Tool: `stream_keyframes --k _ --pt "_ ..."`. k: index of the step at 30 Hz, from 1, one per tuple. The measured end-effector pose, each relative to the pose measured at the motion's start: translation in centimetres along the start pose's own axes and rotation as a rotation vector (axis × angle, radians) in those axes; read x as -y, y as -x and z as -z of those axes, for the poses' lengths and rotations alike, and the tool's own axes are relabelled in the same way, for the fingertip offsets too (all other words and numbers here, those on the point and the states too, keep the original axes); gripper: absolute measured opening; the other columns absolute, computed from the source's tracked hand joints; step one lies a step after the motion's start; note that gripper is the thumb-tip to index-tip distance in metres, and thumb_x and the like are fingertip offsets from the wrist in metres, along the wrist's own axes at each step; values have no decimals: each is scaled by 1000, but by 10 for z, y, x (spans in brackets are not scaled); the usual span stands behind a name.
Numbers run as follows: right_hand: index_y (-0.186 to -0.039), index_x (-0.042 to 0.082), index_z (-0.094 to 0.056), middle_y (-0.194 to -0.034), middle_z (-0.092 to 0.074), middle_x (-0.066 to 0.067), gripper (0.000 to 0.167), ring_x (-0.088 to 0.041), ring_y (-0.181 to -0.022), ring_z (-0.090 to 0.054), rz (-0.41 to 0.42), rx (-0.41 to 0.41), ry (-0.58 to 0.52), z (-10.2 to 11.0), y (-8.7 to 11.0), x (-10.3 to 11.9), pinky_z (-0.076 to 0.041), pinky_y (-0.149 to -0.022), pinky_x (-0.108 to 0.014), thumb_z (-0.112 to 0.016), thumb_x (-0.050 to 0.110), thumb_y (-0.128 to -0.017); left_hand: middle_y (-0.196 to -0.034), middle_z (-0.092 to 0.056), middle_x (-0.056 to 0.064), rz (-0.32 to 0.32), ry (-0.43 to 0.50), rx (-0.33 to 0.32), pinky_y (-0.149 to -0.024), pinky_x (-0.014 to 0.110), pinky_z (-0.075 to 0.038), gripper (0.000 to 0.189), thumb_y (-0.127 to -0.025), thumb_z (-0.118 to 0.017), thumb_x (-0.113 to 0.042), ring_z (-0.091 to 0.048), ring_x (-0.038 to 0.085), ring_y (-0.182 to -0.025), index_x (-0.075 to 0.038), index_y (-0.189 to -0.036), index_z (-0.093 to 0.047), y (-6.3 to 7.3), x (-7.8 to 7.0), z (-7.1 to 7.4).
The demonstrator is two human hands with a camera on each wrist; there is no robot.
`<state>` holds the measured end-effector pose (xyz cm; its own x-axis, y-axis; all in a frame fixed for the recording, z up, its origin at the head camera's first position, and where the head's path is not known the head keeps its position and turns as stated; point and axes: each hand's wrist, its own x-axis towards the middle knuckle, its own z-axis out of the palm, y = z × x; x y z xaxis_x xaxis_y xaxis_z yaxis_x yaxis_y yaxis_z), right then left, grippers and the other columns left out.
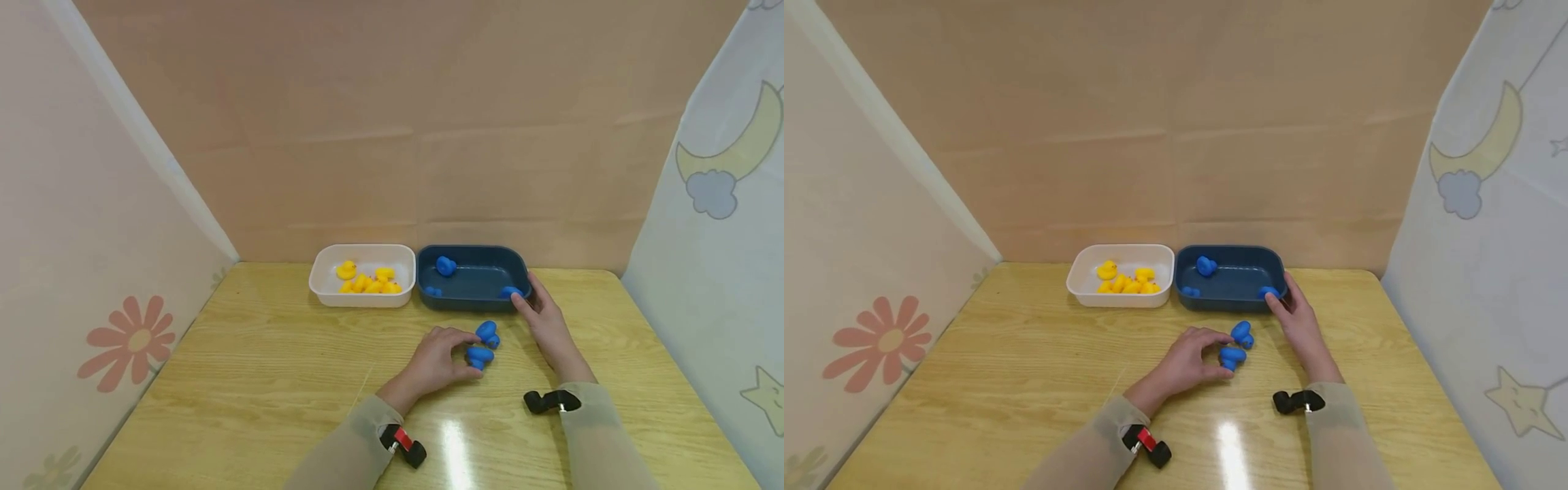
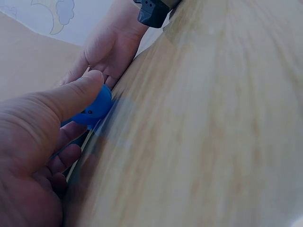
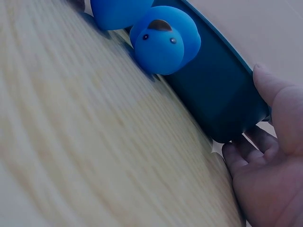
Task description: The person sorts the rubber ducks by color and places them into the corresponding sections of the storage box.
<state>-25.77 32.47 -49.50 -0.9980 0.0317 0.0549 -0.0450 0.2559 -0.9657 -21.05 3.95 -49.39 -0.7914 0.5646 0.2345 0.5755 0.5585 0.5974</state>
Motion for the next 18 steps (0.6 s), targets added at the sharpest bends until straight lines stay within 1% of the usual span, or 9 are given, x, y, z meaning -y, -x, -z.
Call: stream_keyframes --k 6,12,18 --pt "-179 25 -1 -184 -4 -11 86 -36 -168 -8 -18 -3 -1 0 -2 1 -18 -132 -54 -58 40 -116 -136 -74 -15 6 -7 18 -113 34 -47 58 -88 -95 -45 -59 12 -130 -27 -140 -76 0 -2 2" --pt "-179 26 -2 -184 -5 -10 86 -36 -168 -9 -15 -1 5 -1 0 3 -20 -132 -53 -58 43 -116 -134 -74 -16 17 -6 30 -113 34 -47 55 -88 -96 -45 -59 11 -129 -27 -137 -77 0 -2 1" --pt "-179 25 -2 -184 -7 -11 88 -36 -168 -10 -19 -6 16 -1 0 4 -21 -132 -55 -59 46 -115 -132 -74 -17 14 -34 28 -112 33 -47 51 -88 -96 -46 -59 10 -127 -28 -133 -78 -3 0 -2"
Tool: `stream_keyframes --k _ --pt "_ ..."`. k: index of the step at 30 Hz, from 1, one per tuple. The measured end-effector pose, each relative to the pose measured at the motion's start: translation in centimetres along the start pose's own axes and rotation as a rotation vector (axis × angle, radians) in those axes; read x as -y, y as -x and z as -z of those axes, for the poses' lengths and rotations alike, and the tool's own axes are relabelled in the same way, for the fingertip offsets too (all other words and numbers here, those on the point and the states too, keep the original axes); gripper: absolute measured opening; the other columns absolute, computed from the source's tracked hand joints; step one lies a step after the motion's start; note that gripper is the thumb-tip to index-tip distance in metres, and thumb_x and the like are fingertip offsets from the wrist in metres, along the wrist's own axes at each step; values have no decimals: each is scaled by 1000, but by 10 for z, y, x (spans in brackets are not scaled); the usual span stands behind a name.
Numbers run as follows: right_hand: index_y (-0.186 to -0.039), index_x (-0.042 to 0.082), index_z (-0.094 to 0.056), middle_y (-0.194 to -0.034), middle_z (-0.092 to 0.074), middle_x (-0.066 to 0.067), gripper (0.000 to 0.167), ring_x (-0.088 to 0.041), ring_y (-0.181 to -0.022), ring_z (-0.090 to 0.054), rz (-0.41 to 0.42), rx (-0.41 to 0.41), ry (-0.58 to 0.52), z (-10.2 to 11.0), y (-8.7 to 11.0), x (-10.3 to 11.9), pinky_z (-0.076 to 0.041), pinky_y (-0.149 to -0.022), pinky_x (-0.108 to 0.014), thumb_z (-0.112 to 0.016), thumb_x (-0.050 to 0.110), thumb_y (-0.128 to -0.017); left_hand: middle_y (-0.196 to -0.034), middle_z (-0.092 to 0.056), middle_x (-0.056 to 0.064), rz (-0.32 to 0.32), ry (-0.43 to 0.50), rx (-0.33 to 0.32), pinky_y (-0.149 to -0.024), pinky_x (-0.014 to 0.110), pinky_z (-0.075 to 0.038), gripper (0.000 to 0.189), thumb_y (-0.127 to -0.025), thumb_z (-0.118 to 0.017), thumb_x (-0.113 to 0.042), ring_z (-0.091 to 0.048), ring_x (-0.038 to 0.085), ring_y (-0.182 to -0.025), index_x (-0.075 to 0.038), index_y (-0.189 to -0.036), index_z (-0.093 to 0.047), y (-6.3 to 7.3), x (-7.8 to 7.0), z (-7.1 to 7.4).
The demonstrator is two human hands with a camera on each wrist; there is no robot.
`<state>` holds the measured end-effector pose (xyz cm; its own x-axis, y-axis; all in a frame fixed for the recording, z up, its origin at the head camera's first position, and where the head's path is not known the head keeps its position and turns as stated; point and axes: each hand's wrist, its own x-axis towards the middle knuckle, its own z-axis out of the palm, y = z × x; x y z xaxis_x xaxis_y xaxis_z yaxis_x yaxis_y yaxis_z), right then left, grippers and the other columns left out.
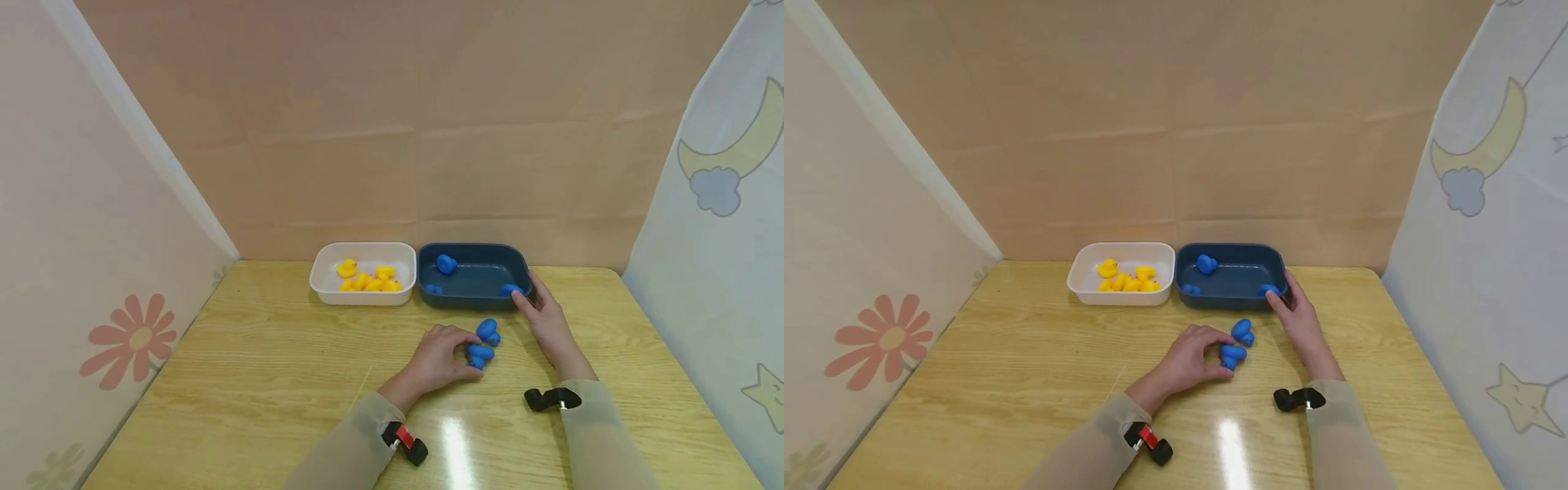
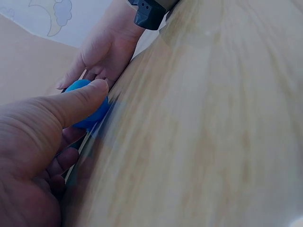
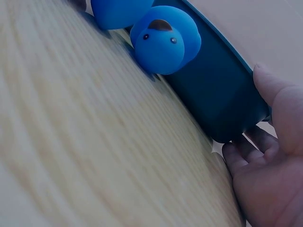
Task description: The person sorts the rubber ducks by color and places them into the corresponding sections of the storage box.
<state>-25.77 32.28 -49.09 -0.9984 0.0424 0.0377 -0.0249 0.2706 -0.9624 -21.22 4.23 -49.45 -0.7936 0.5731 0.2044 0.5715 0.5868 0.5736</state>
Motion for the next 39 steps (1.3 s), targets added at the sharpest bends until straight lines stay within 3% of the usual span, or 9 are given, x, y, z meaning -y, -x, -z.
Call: stream_keyframes --k 17,26,31,35,39 --pt "-179 24 -3 -184 -10 -13 88 -38 -168 -13 13 0 -4 -1 2 1 -21 -132 -56 -60 44 -115 -131 -74 -16 13 -26 -22 -107 31 -49 47 -91 -93 -44 -60 10 -124 -26 -133 -78 0 -1 -3" --pt "-179 24 -3 -184 -10 -12 86 -37 -168 -14 26 7 -3 1 -1 -2 -23 -133 -48 -59 42 -116 -116 -73 -19 23 93 -48 -98 27 -47 43 -90 -96 -37 -58 5 -108 -25 -125 -74 -2 -2 1" --pt "-179 23 -2 -184 -8 -12 86 -38 -168 -12 28 10 -9 2 -2 -4 -23 -132 -42 -58 40 -116 -113 -73 -19 66 198 -70 -93 26 -48 38 -91 -95 -36 -57 7 -105 -26 -122 -74 -2 -1 4" --pt "-179 23 -1 -183 -6 -13 86 -38 -168 -10 24 7 -8 2 -2 -4 -21 -132 -46 -58 40 -116 -112 -74 -18 94 223 -107 -91 26 -50 35 -94 -93 -37 -57 9 -105 -25 -122 -75 -3 0 6" --pt "-179 24 -1 -183 -5 -13 86 -39 -168 -9 26 8 -16 2 -2 -4 -20 -132 -50 -59 39 -116 -116 -77 -14 80 234 -151 -93 24 -52 34 -97 -89 -37 -60 9 -107 -22 -125 -75 -4 -1 10"
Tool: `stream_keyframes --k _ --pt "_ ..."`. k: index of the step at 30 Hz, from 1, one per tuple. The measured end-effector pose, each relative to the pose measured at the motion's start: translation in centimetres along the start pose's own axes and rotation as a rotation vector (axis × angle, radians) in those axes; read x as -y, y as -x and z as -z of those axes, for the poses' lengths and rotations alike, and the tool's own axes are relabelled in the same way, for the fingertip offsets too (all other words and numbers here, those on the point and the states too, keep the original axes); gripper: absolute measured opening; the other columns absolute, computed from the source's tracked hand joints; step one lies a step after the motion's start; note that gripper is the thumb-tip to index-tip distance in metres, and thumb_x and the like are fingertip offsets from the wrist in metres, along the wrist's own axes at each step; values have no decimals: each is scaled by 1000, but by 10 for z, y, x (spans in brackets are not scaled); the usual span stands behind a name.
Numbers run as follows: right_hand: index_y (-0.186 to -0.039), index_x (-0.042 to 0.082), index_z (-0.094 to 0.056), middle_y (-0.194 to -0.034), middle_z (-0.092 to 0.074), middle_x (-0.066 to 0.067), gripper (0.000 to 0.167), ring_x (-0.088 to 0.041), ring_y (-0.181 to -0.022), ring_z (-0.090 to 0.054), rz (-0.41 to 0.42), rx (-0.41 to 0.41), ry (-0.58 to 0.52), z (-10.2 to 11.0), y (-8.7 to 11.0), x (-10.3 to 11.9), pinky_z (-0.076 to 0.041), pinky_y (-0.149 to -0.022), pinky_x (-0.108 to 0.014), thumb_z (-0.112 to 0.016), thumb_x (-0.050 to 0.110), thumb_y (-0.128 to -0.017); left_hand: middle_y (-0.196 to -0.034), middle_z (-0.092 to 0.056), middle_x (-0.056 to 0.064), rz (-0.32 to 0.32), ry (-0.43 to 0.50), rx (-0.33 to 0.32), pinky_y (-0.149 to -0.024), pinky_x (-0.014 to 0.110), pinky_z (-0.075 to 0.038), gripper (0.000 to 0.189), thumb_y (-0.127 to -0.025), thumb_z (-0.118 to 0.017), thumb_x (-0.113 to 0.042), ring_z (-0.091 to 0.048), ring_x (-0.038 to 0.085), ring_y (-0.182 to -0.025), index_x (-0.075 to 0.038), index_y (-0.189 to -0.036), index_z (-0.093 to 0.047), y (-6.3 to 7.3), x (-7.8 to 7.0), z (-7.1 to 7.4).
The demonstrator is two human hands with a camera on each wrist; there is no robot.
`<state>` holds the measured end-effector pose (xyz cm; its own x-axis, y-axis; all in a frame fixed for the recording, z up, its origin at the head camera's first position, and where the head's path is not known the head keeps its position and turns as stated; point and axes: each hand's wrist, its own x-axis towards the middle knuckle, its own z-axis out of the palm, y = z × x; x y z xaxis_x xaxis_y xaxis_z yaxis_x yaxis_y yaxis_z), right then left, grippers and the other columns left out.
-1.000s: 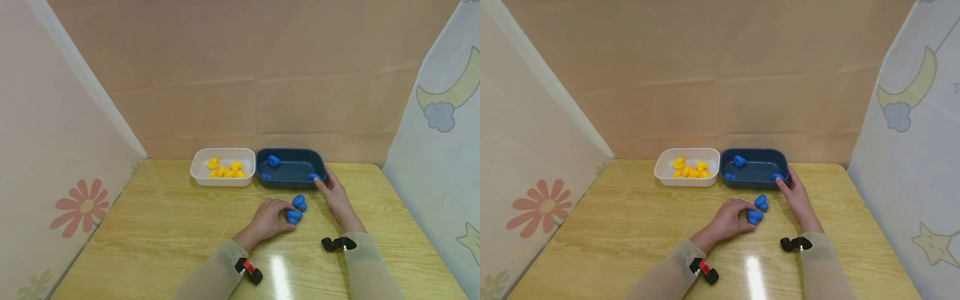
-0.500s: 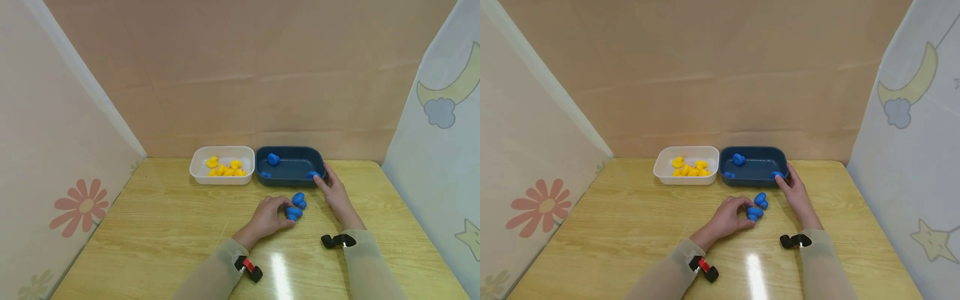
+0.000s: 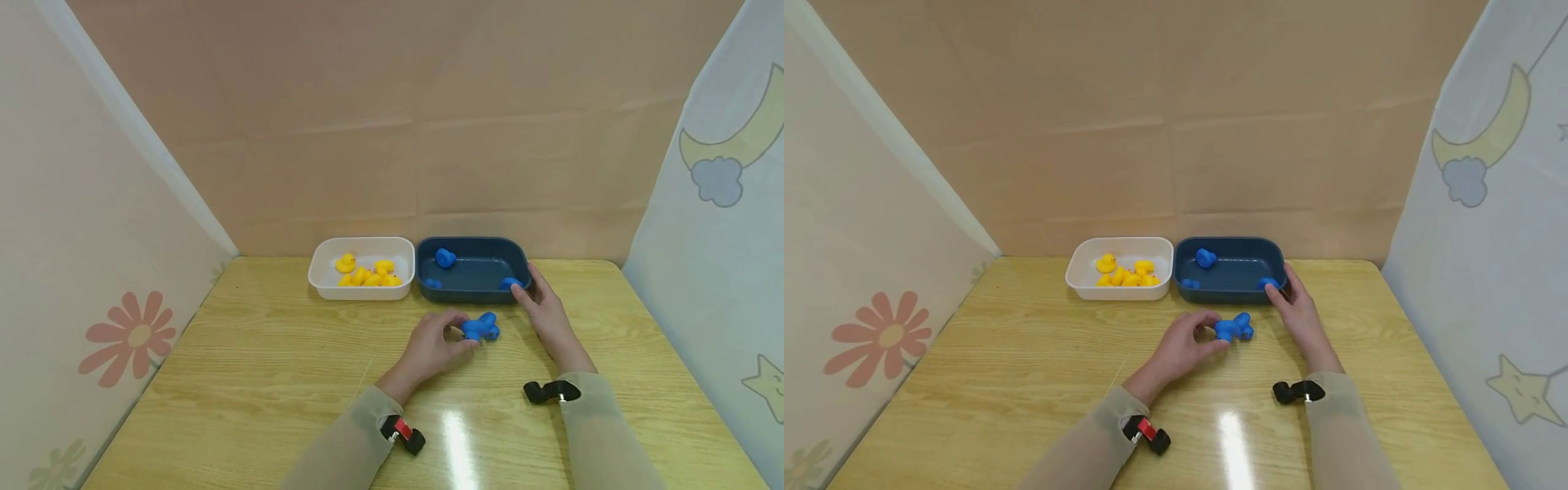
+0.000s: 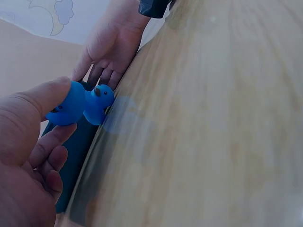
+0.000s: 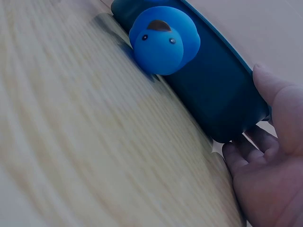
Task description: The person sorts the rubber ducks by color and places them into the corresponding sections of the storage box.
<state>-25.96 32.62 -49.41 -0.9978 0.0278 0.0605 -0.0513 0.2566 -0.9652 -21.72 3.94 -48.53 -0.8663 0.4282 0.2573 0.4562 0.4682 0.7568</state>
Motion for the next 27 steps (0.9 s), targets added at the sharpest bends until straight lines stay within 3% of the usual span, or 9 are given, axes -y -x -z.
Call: stream_keyframes --k 5,14,20,27 --pt "-179 24 -1 -184 -5 -12 86 -38 -168 -9 2 5 3 0 1 1 -20 -132 -52 -58 39 -117 -120 -78 -11 -5 27 -39 -98 26 -55 33 -99 -87 -35 -62 12 -111 -20 -126 -74 -2 -5 7" --pt "-179 24 0 -184 -3 -11 85 -38 -168 -7 -18 7 22 0 -1 1 -18 -132 -57 -57 39 -117 -124 -74 -15 66 21 -91 -94 31 -52 35 -101 -84 -40 -59 17 -111 -27 -132 -73 -4 -12 18" --pt "-179 24 -2 -184 -5 -12 86 -38 -168 -10 -15 6 16 -2 3 5 -20 -131 -58 -58 42 -116 -124 -77 -9 20 -1 -149 -88 31 -52 39 -102 -83 -39 -61 29 -108 -22 -135 -73 -10 -17 26" --pt "-179 25 -2 -184 -3 -11 87 -38 -168 -8 -17 9 5 -2 4 5 -19 -132 -57 -58 44 -116 -126 -78 -4 -25 -65 -205 -86 28 -51 40 -101 -84 -38 -63 31 -107 -19 -135 -74 -22 -19 34"
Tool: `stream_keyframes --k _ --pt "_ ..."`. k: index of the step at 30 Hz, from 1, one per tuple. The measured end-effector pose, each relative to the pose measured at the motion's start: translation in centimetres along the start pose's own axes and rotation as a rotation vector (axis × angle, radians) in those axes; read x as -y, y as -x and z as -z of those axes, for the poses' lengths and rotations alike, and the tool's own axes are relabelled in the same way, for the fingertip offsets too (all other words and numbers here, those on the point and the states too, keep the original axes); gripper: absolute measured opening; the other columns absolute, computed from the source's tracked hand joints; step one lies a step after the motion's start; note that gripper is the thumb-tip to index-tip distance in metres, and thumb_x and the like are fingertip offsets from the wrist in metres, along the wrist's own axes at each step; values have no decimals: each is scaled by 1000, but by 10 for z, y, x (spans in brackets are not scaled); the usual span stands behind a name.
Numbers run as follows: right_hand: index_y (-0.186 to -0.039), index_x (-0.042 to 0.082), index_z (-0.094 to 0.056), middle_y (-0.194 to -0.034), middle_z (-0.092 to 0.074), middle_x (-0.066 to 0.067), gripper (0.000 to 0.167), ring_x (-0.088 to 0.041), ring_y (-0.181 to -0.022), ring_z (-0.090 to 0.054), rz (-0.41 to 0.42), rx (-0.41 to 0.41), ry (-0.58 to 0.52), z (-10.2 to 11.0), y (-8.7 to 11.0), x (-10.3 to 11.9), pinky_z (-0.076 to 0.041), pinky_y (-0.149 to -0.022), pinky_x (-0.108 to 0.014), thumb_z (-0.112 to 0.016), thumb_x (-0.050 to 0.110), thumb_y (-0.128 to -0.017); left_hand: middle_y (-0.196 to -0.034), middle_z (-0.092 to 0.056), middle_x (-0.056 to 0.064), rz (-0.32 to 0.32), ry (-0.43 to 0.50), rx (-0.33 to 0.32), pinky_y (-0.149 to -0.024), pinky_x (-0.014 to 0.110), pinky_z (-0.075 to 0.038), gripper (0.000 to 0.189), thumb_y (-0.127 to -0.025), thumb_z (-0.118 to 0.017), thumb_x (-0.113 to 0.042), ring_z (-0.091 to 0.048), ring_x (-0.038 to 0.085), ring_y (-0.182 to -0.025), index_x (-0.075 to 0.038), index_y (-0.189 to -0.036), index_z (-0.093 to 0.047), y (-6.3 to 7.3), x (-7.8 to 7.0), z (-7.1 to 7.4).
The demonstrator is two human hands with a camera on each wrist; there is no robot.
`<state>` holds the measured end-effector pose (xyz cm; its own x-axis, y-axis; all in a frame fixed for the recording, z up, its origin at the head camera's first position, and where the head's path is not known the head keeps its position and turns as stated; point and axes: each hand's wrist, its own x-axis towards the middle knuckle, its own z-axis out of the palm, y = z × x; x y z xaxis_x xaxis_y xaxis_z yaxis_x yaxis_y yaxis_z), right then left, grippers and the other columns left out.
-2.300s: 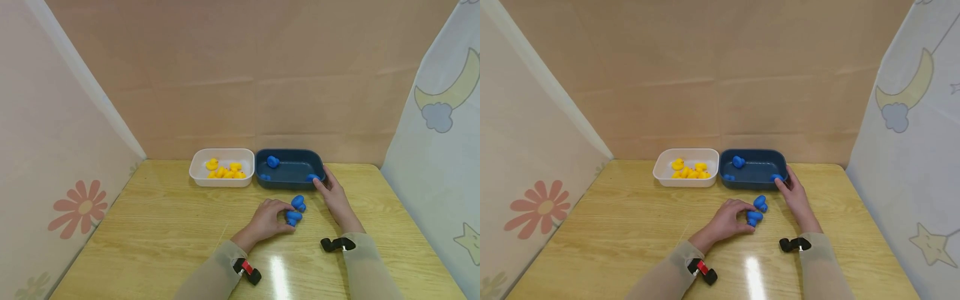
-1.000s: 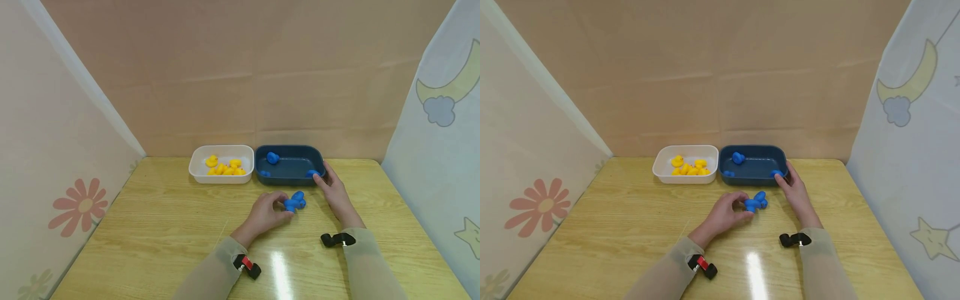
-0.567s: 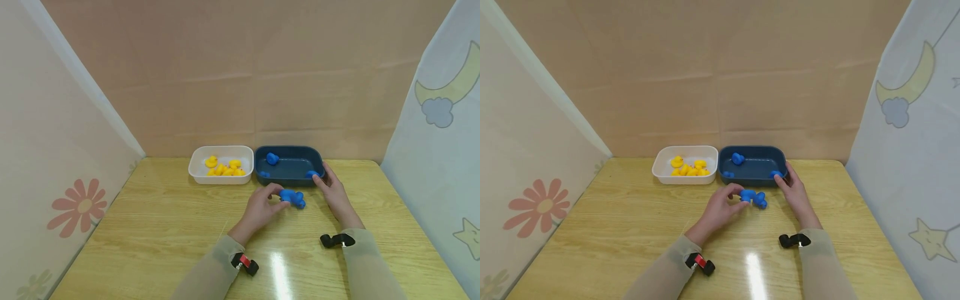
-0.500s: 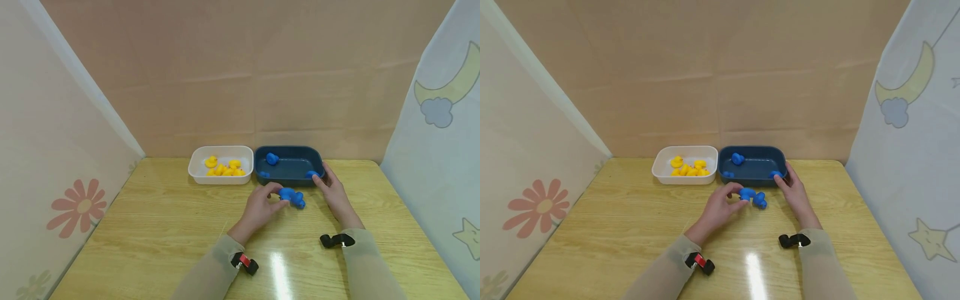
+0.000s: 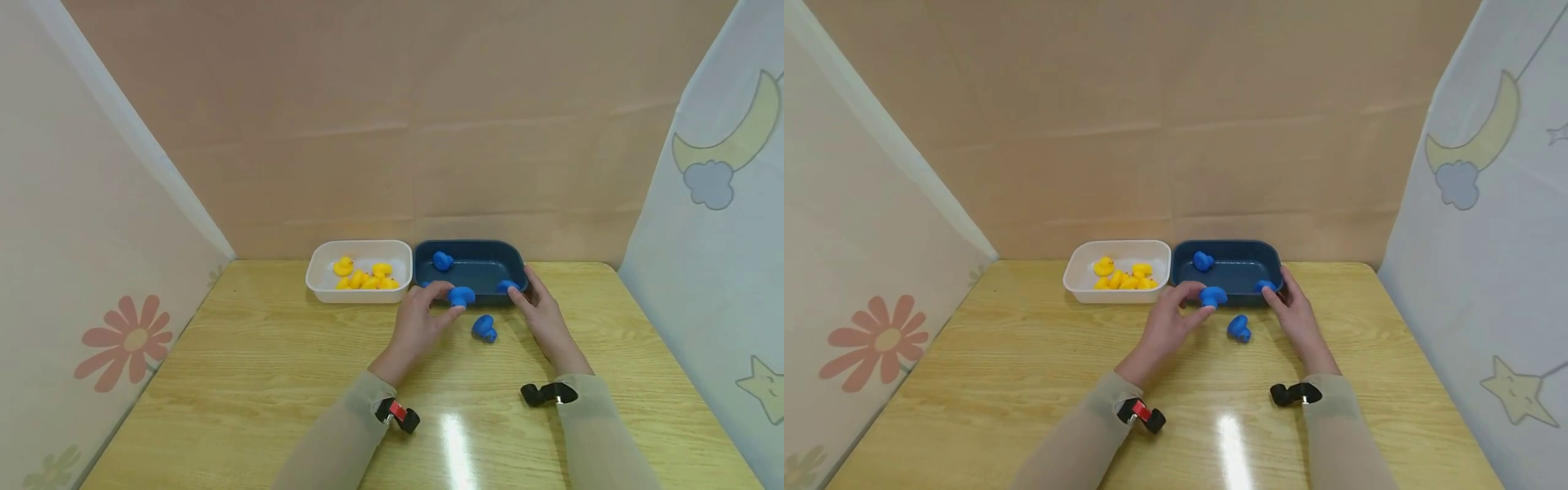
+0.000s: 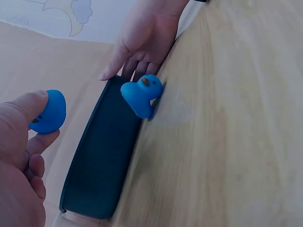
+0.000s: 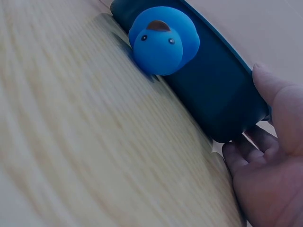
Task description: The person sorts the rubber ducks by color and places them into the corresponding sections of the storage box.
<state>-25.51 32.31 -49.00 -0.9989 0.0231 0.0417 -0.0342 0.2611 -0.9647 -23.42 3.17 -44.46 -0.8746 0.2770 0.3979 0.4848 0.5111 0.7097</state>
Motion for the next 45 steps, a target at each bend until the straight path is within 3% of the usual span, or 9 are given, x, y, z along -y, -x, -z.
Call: stream_keyframes --k 7,11,19,34,45 --pt "-179 25 -3 -184 -5 -10 87 -37 -168 -9 6 -3 -15 0 0 -1 -20 -132 -53 -59 45 -115 -123 -80 -3 1 -49 -33 -79 28 -47 40 -101 -83 -38 -60 24 -98 -20 -135 -74 -13 2 4" --pt "-179 25 -3 -184 -5 -10 86 -36 -168 -9 9 -3 -23 0 1 0 -21 -132 -48 -59 42 -116 -121 -81 0 13 -60 -39 -80 29 -47 41 -102 -82 -38 -62 26 -101 -18 -137 -73 -20 4 5" --pt "-179 25 -2 -184 -3 -9 86 -37 -168 -8 -6 0 -6 2 -4 -4 -18 -132 -58 -58 42 -116 -117 -80 0 41 -76 -58 -85 32 -50 41 -103 -80 -39 -63 23 -105 -19 -138 -73 -30 8 4" --pt "-179 26 -1 -184 -1 -11 86 -38 -168 -7 -9 7 2 2 -4 -3 -19 -132 -59 -58 42 -116 -113 -81 -2 78 -166 -58 -89 37 -51 43 -104 -79 -42 -63 21 -102 -21 -141 -73 -40 12 0" --pt "-179 25 -1 -184 -2 -9 87 -37 -168 -7 -3 5 14 0 -1 0 -18 -132 -58 -58 45 -116 -119 -82 -3 89 -260 -113 -90 42 -43 45 -101 -83 -42 -64 25 -103 -21 -139 -74 -50 20 -5"
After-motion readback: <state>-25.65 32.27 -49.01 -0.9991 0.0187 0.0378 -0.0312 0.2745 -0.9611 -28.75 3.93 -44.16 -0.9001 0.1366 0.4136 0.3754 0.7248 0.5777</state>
